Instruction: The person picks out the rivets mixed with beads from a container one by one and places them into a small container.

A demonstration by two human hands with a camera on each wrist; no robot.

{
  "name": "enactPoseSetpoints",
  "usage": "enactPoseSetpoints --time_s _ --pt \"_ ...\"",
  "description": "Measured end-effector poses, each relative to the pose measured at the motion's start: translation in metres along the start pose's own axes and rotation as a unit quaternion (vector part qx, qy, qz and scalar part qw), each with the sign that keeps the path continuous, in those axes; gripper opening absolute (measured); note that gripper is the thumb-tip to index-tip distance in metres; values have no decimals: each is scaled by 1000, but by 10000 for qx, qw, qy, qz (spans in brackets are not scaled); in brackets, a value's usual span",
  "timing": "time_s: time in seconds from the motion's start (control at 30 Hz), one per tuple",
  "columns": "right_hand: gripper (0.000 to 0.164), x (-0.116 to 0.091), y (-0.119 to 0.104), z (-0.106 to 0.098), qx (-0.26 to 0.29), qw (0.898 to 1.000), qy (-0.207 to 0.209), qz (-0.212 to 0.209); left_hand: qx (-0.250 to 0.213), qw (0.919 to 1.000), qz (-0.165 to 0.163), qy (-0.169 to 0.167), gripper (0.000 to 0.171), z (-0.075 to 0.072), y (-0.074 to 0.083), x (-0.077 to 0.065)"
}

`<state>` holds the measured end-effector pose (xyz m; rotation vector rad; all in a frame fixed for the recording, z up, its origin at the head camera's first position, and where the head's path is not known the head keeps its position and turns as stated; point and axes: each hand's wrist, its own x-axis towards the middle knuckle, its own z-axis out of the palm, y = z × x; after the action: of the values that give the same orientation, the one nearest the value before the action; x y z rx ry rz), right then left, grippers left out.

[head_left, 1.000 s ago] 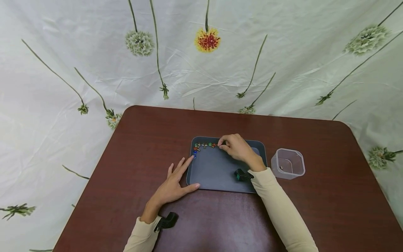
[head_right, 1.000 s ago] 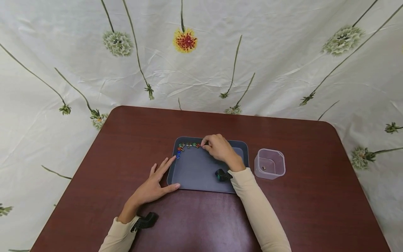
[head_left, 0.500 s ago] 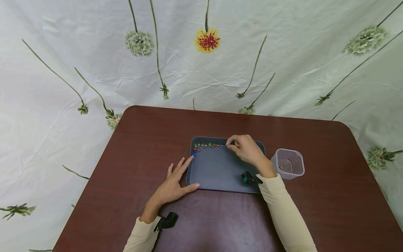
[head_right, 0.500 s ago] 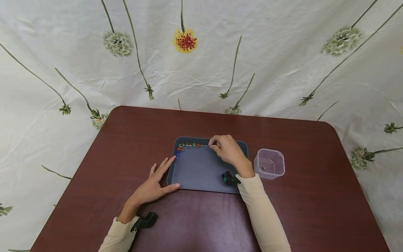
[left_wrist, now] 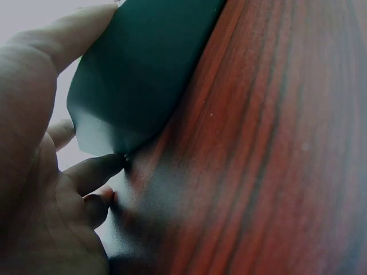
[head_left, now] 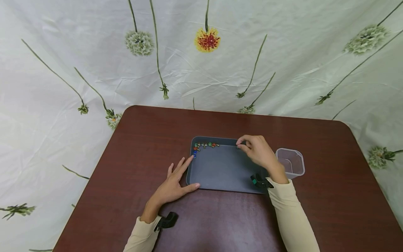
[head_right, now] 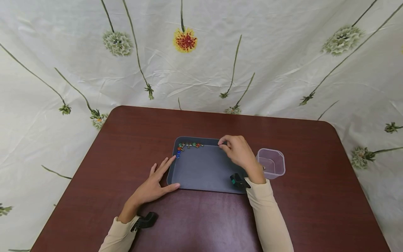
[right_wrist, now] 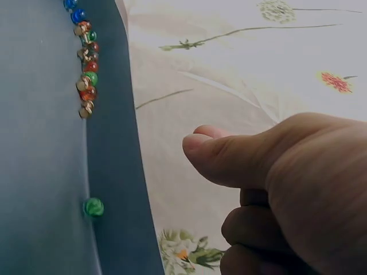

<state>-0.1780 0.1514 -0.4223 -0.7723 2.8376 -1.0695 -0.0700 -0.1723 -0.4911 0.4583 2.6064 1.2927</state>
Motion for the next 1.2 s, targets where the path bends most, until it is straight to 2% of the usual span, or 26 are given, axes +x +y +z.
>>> enactPoseSetpoints --time_s 0.27,0.7,1.0,1.2 --pt "10 -14 7 -12 -132 9994 128 278 -33 10000 27 -5 95 2 -1 1" --pt "8 -35 21 -28 -336 9984 157 429 -25 10000 -30 -7 95 1 0 0" --pt "7 -46 29 -36 -367 9975 482 362 -14 10000 -3 -7 95 1 -1 1" --pt "8 -55 31 -40 -394 9962 566 527 1 10000 4 -9 95 1 -2 1"
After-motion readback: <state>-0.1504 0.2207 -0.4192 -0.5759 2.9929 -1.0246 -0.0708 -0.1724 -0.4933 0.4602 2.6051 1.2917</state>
